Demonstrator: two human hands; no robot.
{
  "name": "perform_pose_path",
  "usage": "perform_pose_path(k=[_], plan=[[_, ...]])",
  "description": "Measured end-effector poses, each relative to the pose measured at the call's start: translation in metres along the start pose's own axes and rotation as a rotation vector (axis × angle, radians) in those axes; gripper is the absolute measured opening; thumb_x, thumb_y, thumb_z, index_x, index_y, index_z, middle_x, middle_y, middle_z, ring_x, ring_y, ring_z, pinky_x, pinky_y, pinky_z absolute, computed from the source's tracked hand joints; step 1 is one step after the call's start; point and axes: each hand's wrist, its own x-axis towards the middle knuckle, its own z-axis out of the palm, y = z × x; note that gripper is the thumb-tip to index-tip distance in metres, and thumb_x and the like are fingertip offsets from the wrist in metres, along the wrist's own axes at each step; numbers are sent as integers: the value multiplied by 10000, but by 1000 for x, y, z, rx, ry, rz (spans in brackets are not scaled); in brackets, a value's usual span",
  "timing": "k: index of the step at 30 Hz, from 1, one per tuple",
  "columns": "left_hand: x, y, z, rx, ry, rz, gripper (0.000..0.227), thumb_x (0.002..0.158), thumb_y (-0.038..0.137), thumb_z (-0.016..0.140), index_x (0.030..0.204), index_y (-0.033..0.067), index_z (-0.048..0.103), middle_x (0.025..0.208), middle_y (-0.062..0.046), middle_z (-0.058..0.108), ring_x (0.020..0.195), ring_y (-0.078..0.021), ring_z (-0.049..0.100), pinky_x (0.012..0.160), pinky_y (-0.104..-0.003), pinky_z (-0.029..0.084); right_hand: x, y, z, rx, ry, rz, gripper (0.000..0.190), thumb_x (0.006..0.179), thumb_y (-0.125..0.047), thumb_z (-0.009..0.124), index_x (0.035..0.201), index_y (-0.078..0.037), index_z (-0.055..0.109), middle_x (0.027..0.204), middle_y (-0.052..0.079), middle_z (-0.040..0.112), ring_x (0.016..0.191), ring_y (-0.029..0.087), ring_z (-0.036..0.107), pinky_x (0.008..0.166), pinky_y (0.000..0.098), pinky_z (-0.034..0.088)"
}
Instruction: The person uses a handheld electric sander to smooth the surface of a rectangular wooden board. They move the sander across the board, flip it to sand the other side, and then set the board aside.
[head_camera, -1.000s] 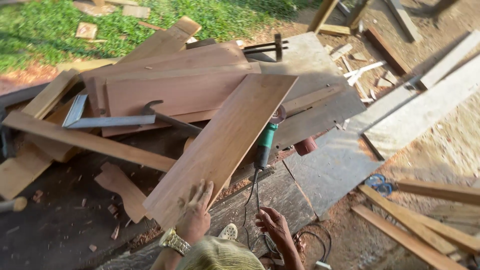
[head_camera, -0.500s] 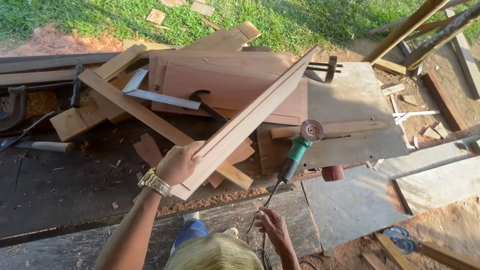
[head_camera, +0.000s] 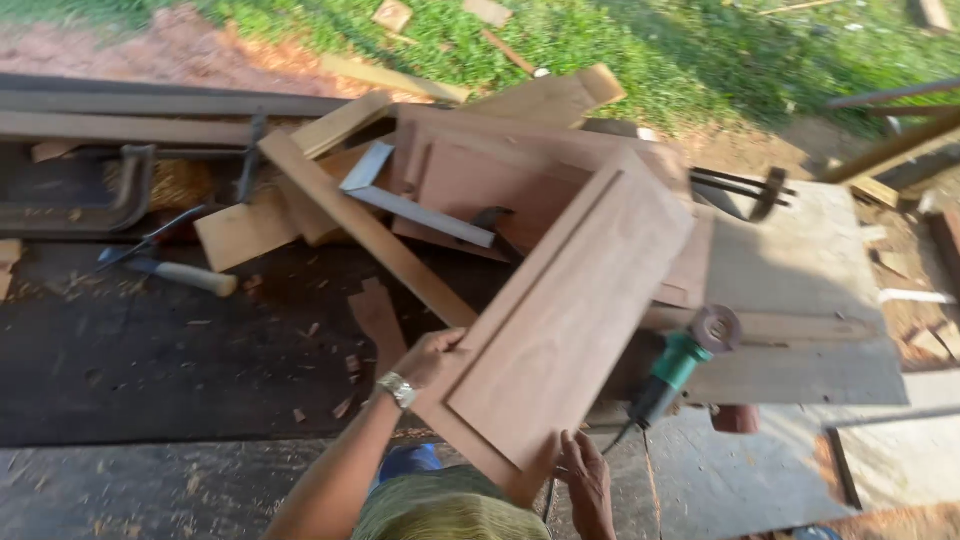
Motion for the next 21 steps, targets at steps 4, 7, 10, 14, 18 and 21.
perform_pose_path(k=[4, 7, 10, 14, 18, 21], plan=[[10, -41, 0, -61, 90, -194, 742, 923, 301, 782, 1498, -8, 428, 1507, -116, 492, 1379, -155, 510, 1162, -335, 376, 25, 21, 13, 67, 103, -97, 469, 1054, -331, 596, 1178, 117, 656, 925, 115, 691, 819, 134, 609, 723, 310, 511], [7, -16, 2, -181, 57, -264, 773, 829, 341, 768, 1472, 10, 495, 1479, -148, 598, 1342, -222, 590, 1146, -370, 406, 37, 33, 6, 292, 140, 71, 493, 1026, -388, 590, 1214, 68, 605, 913, 136, 670, 747, 192, 622, 626, 363, 517], [4, -22, 7, -210, 67, -339, 768, 839, 352, 766, 1480, 34, 488, 1482, -130, 587, 1355, -193, 566, 1160, -377, 384, 47, 53, -6, -878, 222, -797, 636, 889, -143, 516, 1462, 131, 483, 1023, 157, 677, 862, 167, 658, 754, 313, 548], [-3, -20, 14, -217, 17, -288, 764, 830, 377, 736, 1473, 22, 527, 1458, -149, 634, 1327, -241, 605, 1151, -395, 419, 30, -4, 37, 264, 583, 165, 614, 1047, -470, 624, 1262, 104, 667, 982, 215, 646, 803, 285, 608, 665, 411, 530], [-6, -36, 13, -107, -42, -247, 777, 936, 402, 749, 1531, 5, 447, 1572, -152, 436, 1448, -208, 416, 1192, -407, 340, 59, 32, 1, 162, 543, 49, 573, 1026, -499, 561, 1242, 18, 682, 1022, 161, 730, 858, 262, 666, 735, 379, 525], [-13, -20, 8, -157, -169, -206, 781, 944, 417, 721, 1527, -7, 421, 1530, -169, 495, 1391, -221, 501, 1156, -398, 412, 87, 64, -42, 172, 518, -96, 521, 1017, -474, 581, 1209, 1, 675, 1058, 101, 753, 911, 198, 710, 782, 310, 557]])
